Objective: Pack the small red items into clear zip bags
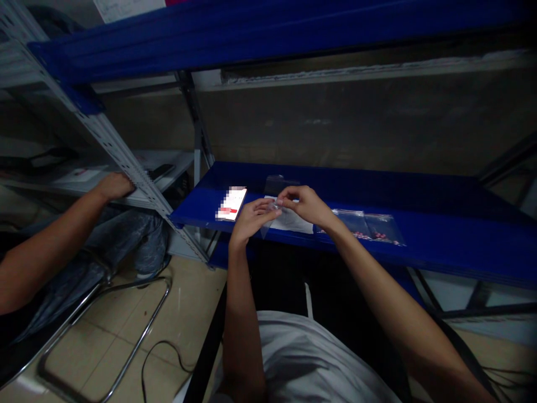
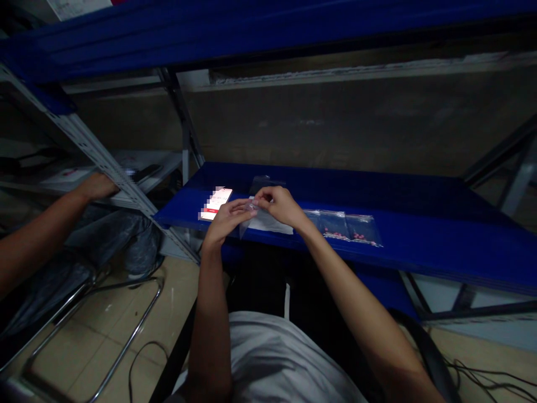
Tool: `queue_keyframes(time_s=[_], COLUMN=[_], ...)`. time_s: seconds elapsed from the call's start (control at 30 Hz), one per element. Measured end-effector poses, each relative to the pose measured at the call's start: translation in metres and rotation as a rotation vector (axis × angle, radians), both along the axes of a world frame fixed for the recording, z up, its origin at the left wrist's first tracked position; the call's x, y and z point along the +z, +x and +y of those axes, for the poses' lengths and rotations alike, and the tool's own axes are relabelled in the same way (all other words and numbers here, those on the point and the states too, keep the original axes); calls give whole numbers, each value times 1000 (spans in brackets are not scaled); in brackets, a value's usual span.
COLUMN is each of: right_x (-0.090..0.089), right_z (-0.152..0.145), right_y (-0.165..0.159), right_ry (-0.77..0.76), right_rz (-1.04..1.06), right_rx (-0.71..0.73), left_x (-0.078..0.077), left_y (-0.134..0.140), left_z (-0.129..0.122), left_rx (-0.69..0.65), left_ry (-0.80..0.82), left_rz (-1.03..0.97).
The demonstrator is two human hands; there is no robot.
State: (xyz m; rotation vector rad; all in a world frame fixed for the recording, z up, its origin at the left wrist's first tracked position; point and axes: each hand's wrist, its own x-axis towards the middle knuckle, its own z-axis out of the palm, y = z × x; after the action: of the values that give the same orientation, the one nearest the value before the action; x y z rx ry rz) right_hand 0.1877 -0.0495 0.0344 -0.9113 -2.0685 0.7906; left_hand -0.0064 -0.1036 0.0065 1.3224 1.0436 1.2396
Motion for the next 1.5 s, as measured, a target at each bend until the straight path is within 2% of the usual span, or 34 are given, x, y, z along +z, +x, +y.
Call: queue_keyframes(time_s=[0.1, 0.17, 0.27, 0.37, 0.5, 0.6, 0.8, 1.0, 1.1, 1.2, 1.37, 1.5], right_x=[11, 9, -6, -30, -56, -65, -68, -57, -41, -22, 3, 9], right_z=[-6, -1, 14, 29, 38, 40, 46, 43, 33, 20, 1, 2], right_y=[-2, 1, 7, 8, 1, -5, -10, -3, 3, 3, -6, -6], right_ry=[28, 32, 25, 47, 112, 145, 131, 103, 31, 1, -19, -49], right_rz=[-55, -50, -71, -200, -382, -468, -518, -369, -166, 10, 12, 72], right_rx=[35, 20, -98, -211, -237, -258, -238, -217, -175, -61, 74, 128], left_x=[1, 1, 1, 0, -1, -1, -1, -2, -3, -4, -3, -2], left_y=[1, 0, -1, -3, -4, -6, -8, -8, -8, -7, -4, -5], left_z=[0, 0, 0, 0, 0, -1, -1, -1, 0, 0, 1, 0], left_rx=[-33, -33, -10, 5, 18, 31, 48, 40, 39, 32, -2, -9], left_ry=[10, 8, 0, 2, -4, -5, -14, -12, -13, -12, 7, 4], left_rz=[-2, 10, 29, 24, 20, 18, 29, 22, 24, 25, 3, 4])
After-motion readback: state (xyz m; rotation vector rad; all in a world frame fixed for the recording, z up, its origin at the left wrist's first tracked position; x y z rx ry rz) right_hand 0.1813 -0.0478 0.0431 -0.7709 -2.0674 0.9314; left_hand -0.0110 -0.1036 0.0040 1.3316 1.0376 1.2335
